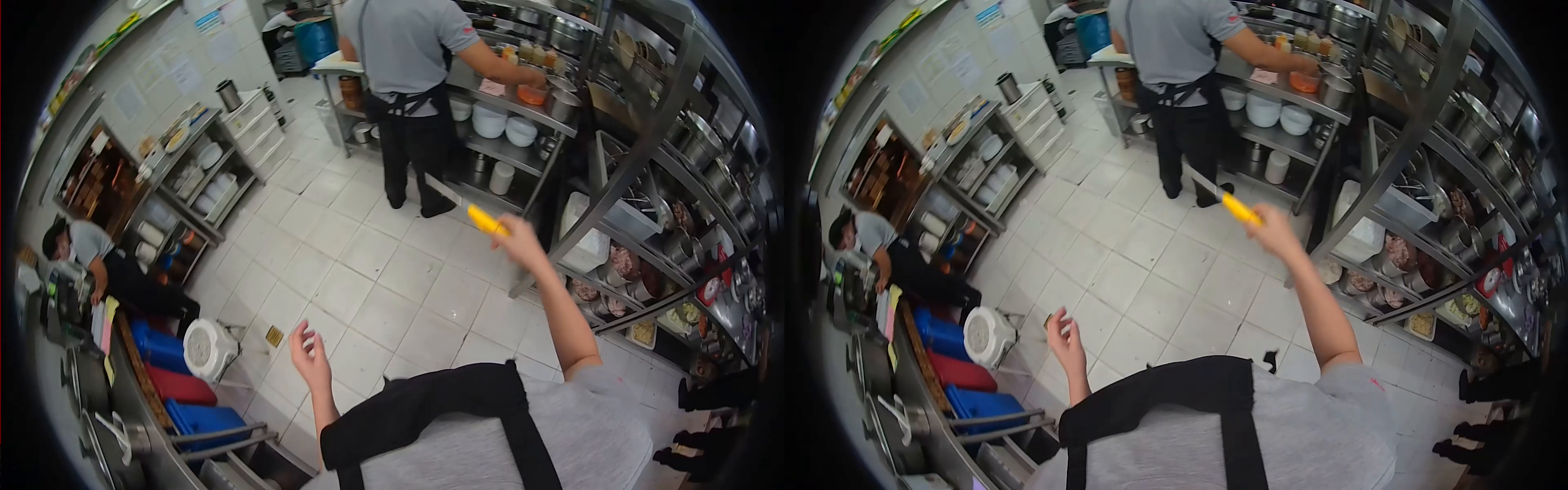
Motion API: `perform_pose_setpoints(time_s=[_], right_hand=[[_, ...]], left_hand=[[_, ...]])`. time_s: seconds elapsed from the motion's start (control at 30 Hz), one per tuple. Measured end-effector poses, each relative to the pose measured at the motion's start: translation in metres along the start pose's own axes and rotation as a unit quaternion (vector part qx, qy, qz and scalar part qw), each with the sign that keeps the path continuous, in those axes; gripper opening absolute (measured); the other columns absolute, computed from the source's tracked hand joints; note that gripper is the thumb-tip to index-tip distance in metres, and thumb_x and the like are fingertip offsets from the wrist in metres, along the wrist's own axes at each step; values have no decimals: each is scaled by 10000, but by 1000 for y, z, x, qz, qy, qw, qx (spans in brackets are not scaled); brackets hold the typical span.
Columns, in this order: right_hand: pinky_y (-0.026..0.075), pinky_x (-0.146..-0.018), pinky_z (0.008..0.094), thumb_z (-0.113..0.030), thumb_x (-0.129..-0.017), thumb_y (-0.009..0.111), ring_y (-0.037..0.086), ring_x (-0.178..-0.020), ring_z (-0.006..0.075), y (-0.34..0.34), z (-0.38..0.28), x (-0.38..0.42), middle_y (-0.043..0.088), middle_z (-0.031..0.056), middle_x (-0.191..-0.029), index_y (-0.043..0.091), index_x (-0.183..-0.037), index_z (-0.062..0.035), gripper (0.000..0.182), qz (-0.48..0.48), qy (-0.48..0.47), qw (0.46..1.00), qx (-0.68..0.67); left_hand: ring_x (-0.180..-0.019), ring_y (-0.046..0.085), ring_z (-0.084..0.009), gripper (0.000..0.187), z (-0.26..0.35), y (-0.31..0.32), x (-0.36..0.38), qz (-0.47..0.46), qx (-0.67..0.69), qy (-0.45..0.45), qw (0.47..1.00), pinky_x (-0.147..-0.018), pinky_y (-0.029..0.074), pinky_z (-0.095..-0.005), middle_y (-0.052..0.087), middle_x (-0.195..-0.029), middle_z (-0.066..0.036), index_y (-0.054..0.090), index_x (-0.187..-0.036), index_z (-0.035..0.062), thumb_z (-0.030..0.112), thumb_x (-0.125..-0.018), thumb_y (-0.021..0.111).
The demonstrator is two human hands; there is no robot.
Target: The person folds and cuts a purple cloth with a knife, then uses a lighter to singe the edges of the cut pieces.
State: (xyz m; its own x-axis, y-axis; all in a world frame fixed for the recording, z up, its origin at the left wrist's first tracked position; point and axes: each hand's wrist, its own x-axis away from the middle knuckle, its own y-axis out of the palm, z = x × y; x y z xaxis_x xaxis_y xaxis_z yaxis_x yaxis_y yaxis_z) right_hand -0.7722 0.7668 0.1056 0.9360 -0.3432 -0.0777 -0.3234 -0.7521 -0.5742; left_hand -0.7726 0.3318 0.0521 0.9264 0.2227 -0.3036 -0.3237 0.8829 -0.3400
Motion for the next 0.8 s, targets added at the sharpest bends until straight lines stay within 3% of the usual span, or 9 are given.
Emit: perform_pose_setpoints(time_s=[0.07, 0.13, 0.37, 0.47, 0.53, 0.57, 0.67, 0.73, 0.8], right_hand=[[356, -380, 253, -151, -798, 556, 519, -444, 109, -53, -21, -29, 568, 39, -594, 552, -813, -26, 127, 120, -31, 991, -52], [302, -356, 227, -151, -822, 505, 419, -381, 74, -97, -20, -60, 531, 23, -568, 524, -946, -34, 171, 212, -28, 964, -157], [355, -469, 235, -192, -850, 446, 437, -504, 71, -183, -11, -152, 551, 38, -716, 466, -1161, -45, 344, 386, -77, 912, -116], [421, -591, 259, -136, -841, 475, 520, -611, 135, -171, 8, -176, 585, 85, -824, 446, -1182, -39, 356, 398, 18, 893, -210], [445, -654, 265, -105, -844, 464, 552, -687, 144, -147, 38, -195, 586, 110, -874, 440, -1202, -34, 366, 393, 2, 916, -78], [362, -535, 213, -113, -858, 459, 446, -580, 74, -141, 46, -201, 542, 50, -799, 422, -1237, -54, 386, 350, -17, 932, -94], [268, -441, 152, -105, -878, 436, 334, -506, 3, -153, 34, -222, 502, -13, -752, 411, -1284, -62, 409, 411, -52, 891, -186], [421, -675, 250, -98, -853, 458, 533, -718, 127, -186, 21, -235, 562, 88, -803, 440, -1237, -9, 395, 351, -26, 925, -142], [416, -670, 248, -105, -851, 461, 522, -708, 128, -204, 17, -256, 553, 83, -798, 438, -1238, -4, 400, 432, -64, 890, -130]], left_hand=[[-879, 550, -152, 329, 20, 59, -40, -90, 38, 57, 994, -678, 458, -259, 531, -1078, -86, 542, -1113, 39, -15, -789, 542], [-883, 551, -155, 331, 45, 114, -81, -143, 49, 103, 983, -688, 460, -262, 531, -1082, -86, 544, -1112, 39, -18, -786, 544], [-896, 552, -168, 307, 148, 298, -175, -322, 190, 229, 899, -715, 467, -264, 569, -1044, -91, 574, -1069, 24, -46, -771, 548], [-965, 547, -187, 310, 182, 371, -193, -400, 221, 254, 852, -764, 453, -276, 570, -1076, -107, 568, -1077, 22, -23, -770, 567], [-1022, 523, -208, 341, 216, 414, -205, -407, 234, 292, 833, -807, 439, -294, 543, -1134, -119, 550, -1110, 25, 4, -771, 581], [-1079, 500, -230, 377, 237, 433, -216, -412, 240, 327, 816, -851, 424, -311, 515, -1191, -132, 531, -1142, 27, 30, -771, 596], [-1297, 264, -316, 553, 298, 484, -251, -322, 249, 443, 799, -1046, 230, -386, 269, -1399, -191, 394, -1281, -6, 112, -780, 598], [-1328, 204, -328, 610, 340, 512, -262, -292, 311, 450, 785, -1063, 182, -399, 226, -1421, -197, 346, -1318, -6, 132, -780, 599], [-1337, 179, -340, 635, 368, 537, -256, -282, 348, 499, 742, -1067, 156, -410, 211, -1427, -208, 331, -1330, -10, 170, -784, 600]])
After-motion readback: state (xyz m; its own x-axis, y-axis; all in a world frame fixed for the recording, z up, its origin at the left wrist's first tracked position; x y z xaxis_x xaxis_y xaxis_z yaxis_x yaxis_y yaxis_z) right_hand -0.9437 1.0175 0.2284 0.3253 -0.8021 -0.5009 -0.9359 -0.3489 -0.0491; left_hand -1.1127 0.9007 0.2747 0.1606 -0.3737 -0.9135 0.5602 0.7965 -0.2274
